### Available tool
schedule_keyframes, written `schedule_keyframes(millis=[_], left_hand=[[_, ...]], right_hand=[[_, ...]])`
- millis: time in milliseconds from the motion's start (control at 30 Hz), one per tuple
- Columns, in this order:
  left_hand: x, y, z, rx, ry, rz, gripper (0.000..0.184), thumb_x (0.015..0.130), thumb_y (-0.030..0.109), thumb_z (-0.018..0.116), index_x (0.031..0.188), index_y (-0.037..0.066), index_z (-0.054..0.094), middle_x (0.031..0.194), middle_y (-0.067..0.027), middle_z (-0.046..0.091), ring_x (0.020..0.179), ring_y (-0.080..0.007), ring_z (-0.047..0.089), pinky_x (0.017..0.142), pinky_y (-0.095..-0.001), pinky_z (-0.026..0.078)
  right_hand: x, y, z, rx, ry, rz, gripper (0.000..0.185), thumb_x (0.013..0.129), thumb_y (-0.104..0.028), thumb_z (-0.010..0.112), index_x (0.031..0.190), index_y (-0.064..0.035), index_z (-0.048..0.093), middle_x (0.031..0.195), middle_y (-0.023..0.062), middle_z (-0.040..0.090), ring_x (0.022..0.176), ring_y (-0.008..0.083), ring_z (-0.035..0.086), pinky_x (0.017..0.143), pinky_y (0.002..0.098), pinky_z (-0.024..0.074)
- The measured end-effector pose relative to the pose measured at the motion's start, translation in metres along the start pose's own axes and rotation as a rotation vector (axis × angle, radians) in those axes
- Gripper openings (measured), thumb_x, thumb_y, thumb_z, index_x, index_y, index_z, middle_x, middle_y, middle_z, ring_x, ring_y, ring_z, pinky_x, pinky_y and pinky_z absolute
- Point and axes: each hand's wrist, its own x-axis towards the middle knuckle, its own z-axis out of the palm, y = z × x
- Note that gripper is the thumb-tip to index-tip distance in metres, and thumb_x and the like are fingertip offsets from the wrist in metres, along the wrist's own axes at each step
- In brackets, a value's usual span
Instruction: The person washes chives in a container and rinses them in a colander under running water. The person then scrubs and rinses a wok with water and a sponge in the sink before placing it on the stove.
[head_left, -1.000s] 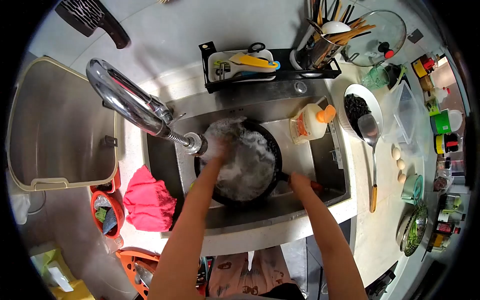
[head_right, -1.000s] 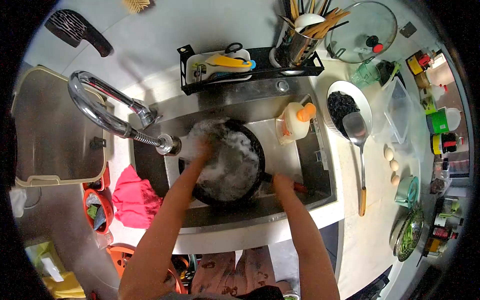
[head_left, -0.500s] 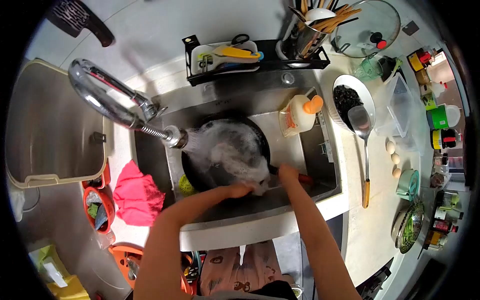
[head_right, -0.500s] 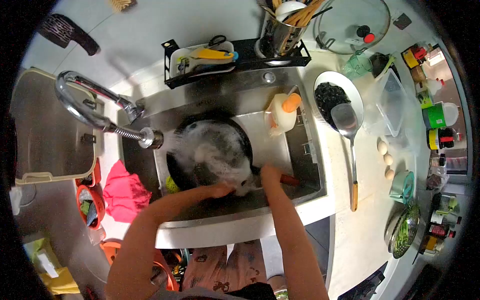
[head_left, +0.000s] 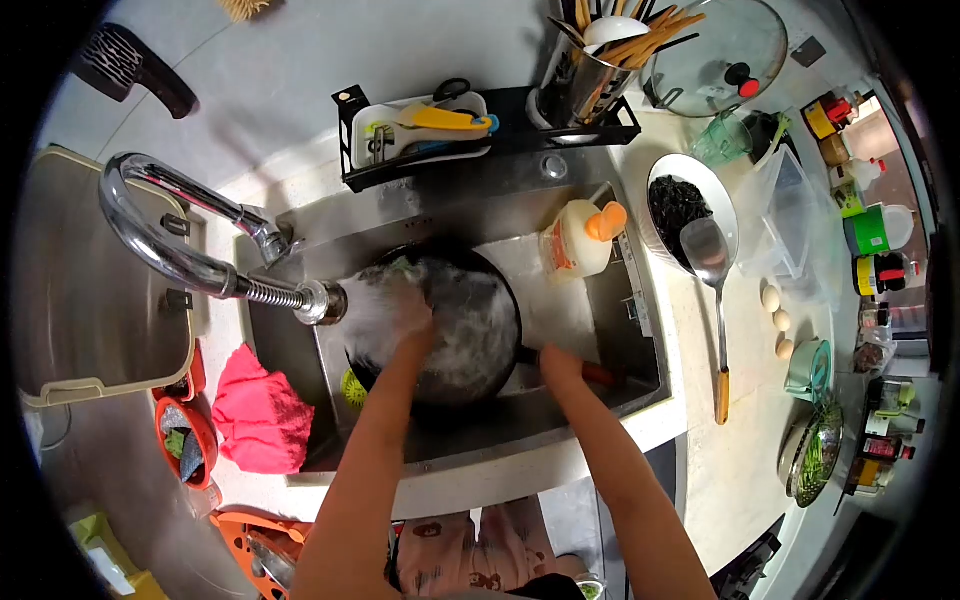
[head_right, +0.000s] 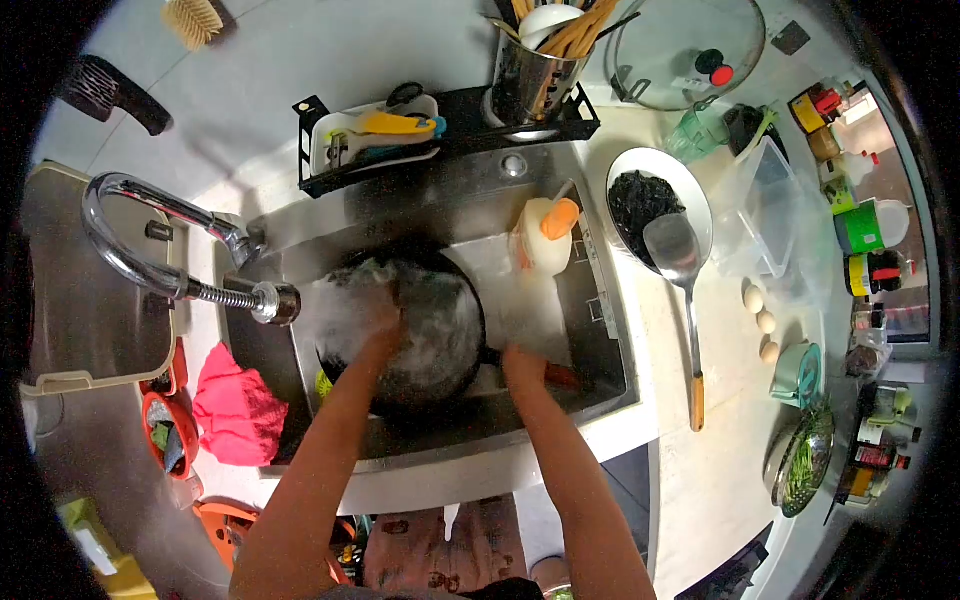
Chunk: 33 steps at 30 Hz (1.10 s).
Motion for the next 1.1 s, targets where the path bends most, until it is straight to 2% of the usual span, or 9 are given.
schedule_keyframes(millis=[67, 200, 300, 433, 567, 667, 767, 933, 1100], left_hand=[[-0.019, -0.016, 0.01, 0.104, -0.281, -0.04, 0.049, 0.087, 0.025, 0.036, 0.13, 0.003, 0.028, 0.132, -0.022, 0.027, 0.122, -0.0353, 0.026, 0.095, -0.045, 0.029], [-0.059, -0.026, 0.133, 0.37, -0.027, 0.328, 0.041, 0.084, 0.021, 0.038, 0.119, 0.001, 0.044, 0.125, -0.0217, 0.036, 0.105, -0.0342, 0.044, 0.086, -0.0455, 0.036], [-0.083, 0.035, 0.081, 0.198, -0.356, 0.421, 0.038, 0.082, 0.023, 0.04, 0.112, 0.003, 0.051, 0.12, -0.0195, 0.044, 0.1, -0.036, 0.047, 0.089, -0.0453, 0.031], [-0.052, 0.056, 0.01, 0.39, -0.209, 0.523, 0.037, 0.079, 0.028, 0.043, 0.107, 0.005, 0.055, 0.113, -0.0187, 0.05, 0.101, -0.036, 0.048, 0.088, -0.0444, 0.035], [-0.028, 0.006, 0.03, -0.192, -0.018, 0.28, 0.036, 0.079, 0.027, 0.044, 0.104, 0.005, 0.057, 0.104, -0.0189, 0.055, 0.098, -0.033, 0.051, 0.086, -0.0422, 0.04], [-0.039, -0.021, 0.042, -0.078, -0.029, 0.3, 0.034, 0.081, 0.023, 0.042, 0.104, 0.004, 0.057, 0.106, -0.0179, 0.054, 0.099, -0.0313, 0.051, 0.09, -0.0413, 0.036], [-0.093, -0.021, 0.05, 0.795, 0.115, 0.94, 0.032, 0.082, 0.019, 0.04, 0.104, 0.003, 0.055, 0.108, -0.0169, 0.053, 0.098, -0.03, 0.051, 0.09, -0.0406, 0.036], [-0.07, 0.041, 0.012, 0.116, -0.399, 0.53, 0.041, 0.083, 0.029, 0.048, 0.118, 0.008, 0.046, 0.111, -0.0184, 0.05, 0.101, -0.0296, 0.049, 0.086, -0.0427, 0.038], [-0.005, -0.026, 0.045, 0.194, -0.016, 0.302, 0.041, 0.076, 0.033, 0.051, 0.109, 0.008, 0.054, 0.109, -0.0162, 0.052, 0.107, -0.0295, 0.044, 0.087, -0.04, 0.037]], right_hand=[[-0.002, 0.001, -0.001, 0.023, 0.063, -0.024, 0.026, 0.082, -0.013, 0.047, 0.104, 0.0008, 0.045, 0.084, 0.0183, 0.061, 0.077, 0.0327, 0.06, 0.071, 0.0463, 0.0445], [-0.015, -0.006, -0.021, -0.101, 0.014, -0.066, 0.026, 0.082, -0.014, 0.047, 0.104, 0.0004, 0.043, 0.087, 0.0183, 0.061, 0.078, 0.033, 0.06, 0.072, 0.0454, 0.0442], [-0.007, -0.004, -0.011, -0.091, 0.022, -0.027, 0.024, 0.082, -0.014, 0.048, 0.101, 0.0002, 0.045, 0.088, 0.0183, 0.06, 0.08, 0.0329, 0.06, 0.073, 0.0448, 0.0437], [0.004, -0.002, -0.007, 0.001, -0.004, 0.023, 0.02, 0.082, -0.014, 0.048, 0.097, -0.0003, 0.048, 0.089, 0.018, 0.06, 0.083, 0.0318, 0.059, 0.074, 0.0436, 0.0436], [-0.012, -0.005, -0.018, 0.041, -0.026, 0.0, 0.02, 0.082, -0.015, 0.048, 0.096, -0.0007, 0.05, 0.091, 0.0176, 0.059, 0.085, 0.031, 0.058, 0.074, 0.0434, 0.0431], [-0.003, -0.001, -0.006, -0.035, -0.028, -0.09, 0.022, 0.081, -0.014, 0.049, 0.098, -0.0007, 0.05, 0.091, 0.017, 0.059, 0.085, 0.0306, 0.058, 0.074, 0.0438, 0.0428], [-0.002, -0.006, -0.012, -0.055, -0.058, -0.001, 0.021, 0.081, -0.013, 0.049, 0.099, -0.0019, 0.05, 0.092, 0.0166, 0.059, 0.086, 0.0297, 0.058, 0.074, 0.0437, 0.043], [-0.001, -0.007, -0.012, -0.045, 0.009, 0.042, 0.02, 0.081, -0.013, 0.048, 0.098, -0.0023, 0.051, 0.091, 0.0159, 0.06, 0.084, 0.0297, 0.059, 0.073, 0.0449, 0.0428], [-0.007, -0.005, -0.013, 0.093, 0.0, 0.008, 0.021, 0.081, -0.014, 0.048, 0.097, -0.0006, 0.051, 0.088, 0.0164, 0.061, 0.082, 0.0299, 0.06, 0.074, 0.0447, 0.0432]])
